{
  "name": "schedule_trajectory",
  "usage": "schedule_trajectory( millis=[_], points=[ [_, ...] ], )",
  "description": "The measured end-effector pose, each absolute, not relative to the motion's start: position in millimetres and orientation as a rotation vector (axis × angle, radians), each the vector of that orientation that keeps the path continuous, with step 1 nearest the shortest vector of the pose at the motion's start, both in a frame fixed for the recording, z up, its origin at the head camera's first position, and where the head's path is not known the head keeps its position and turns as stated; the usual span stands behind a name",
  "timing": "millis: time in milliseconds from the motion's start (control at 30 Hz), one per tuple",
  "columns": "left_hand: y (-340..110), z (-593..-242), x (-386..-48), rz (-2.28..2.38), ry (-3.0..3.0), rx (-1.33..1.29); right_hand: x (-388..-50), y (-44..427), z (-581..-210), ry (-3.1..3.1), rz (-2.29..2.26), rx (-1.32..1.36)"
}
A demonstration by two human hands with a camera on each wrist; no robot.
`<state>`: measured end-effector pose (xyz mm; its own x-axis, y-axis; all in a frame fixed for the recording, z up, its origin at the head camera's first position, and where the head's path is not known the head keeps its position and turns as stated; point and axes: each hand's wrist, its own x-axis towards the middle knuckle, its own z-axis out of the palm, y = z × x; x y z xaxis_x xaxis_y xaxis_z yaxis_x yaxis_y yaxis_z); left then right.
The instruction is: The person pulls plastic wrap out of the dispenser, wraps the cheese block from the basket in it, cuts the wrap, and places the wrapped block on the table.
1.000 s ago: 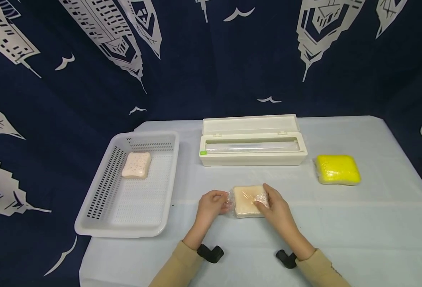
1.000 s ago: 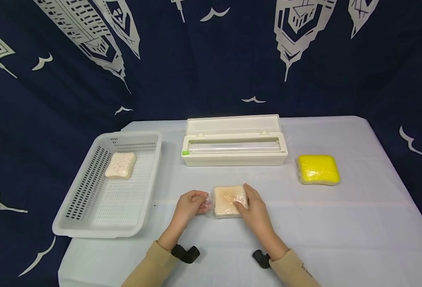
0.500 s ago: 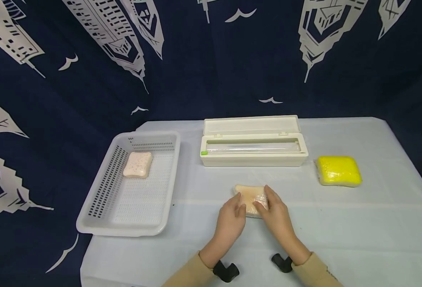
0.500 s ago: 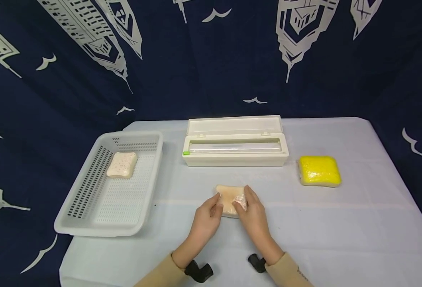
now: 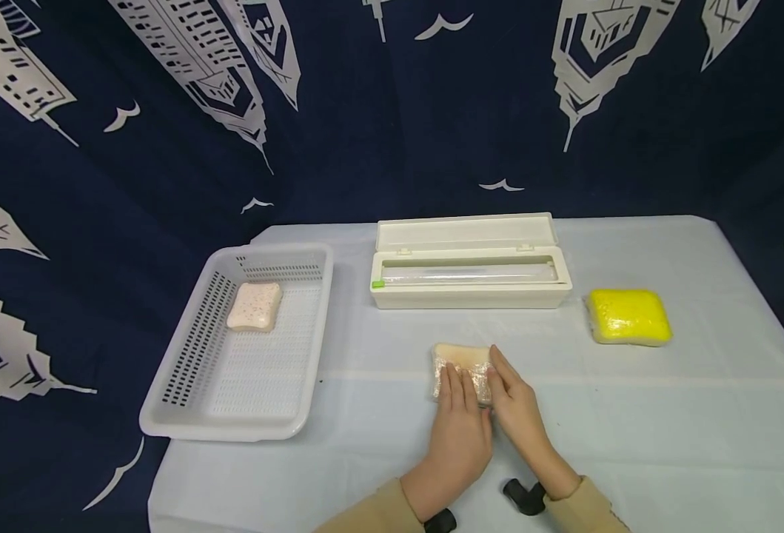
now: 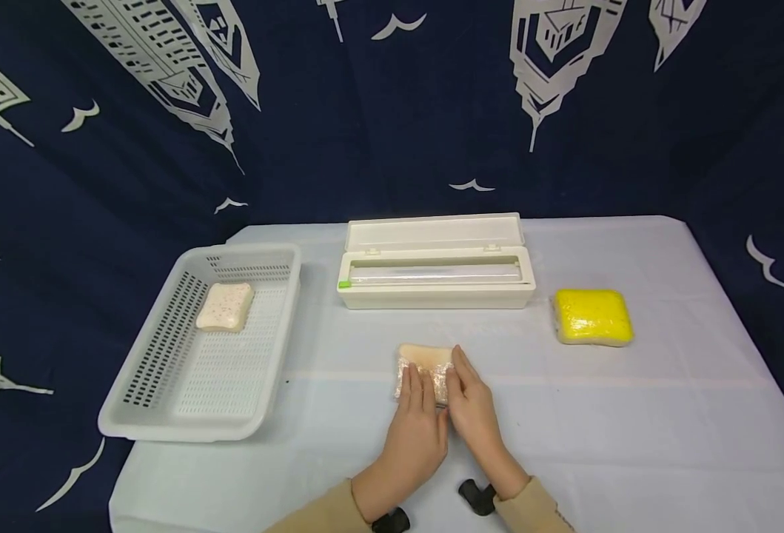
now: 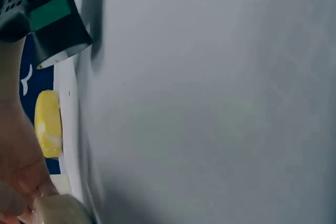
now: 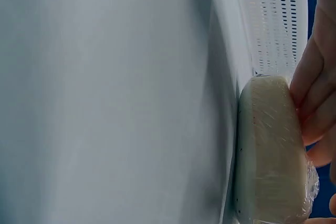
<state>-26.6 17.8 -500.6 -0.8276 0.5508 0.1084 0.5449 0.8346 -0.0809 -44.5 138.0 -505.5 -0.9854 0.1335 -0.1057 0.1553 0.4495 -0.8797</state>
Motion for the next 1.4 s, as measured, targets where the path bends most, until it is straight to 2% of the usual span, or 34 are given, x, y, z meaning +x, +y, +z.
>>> schedule_trajectory(
  millis=[200, 300, 400, 500, 600, 767, 900, 1033, 1267, 1400],
  points=[
    [19.0, -498.8, -26.7, -0.027, -2.918, -0.887, -44.5, 138.5, -504.8, 2.617, -1.62, 0.266],
    [8.8, -488.2, -35.4, -0.481, -2.977, -0.768, -45.6, 140.1, -503.6, 2.623, -1.608, 0.288],
    [-6.7, -476.1, -53.6, -1.1, -2.913, -0.486, -47.1, 142.6, -502.4, 2.632, -1.604, 0.317],
    [-23.5, -470.6, -75.7, -1.26, -2.849, -0.332, -48.0, 144.6, -501.7, 2.639, -1.602, 0.33],
    [-36.0, -472.7, -88.4, -1.081, -2.901, -0.45, -47.9, 145.8, -502.0, 2.633, -1.6, 0.322],
    [-37.3, -483.2, -84.4, -0.572, -2.983, -0.944, -48.4, 145.5, -502.4, 2.63, -1.594, 0.32],
    [-31.8, -488.0, -77.5, -0.4, -2.971, -1.051, -49.3, 145.2, -502.2, 2.622, -1.594, 0.323],
    [-34.2, -485.3, -81.2, -0.699, -3.0, -0.84, -51.2, 148.0, -500.5, 2.6, -1.595, 0.361],
    [-47.7, -477.3, -117.2, -1.503, -3.021, -0.15, -63.6, 163.6, -491.2, 2.63, -1.491, 0.509],
    [-46.6, -485.2, -130.9, -1.787, -3.124, 0.006, -71.9, 169.5, -487.9, 2.567, -1.453, 0.446]
  ],
)
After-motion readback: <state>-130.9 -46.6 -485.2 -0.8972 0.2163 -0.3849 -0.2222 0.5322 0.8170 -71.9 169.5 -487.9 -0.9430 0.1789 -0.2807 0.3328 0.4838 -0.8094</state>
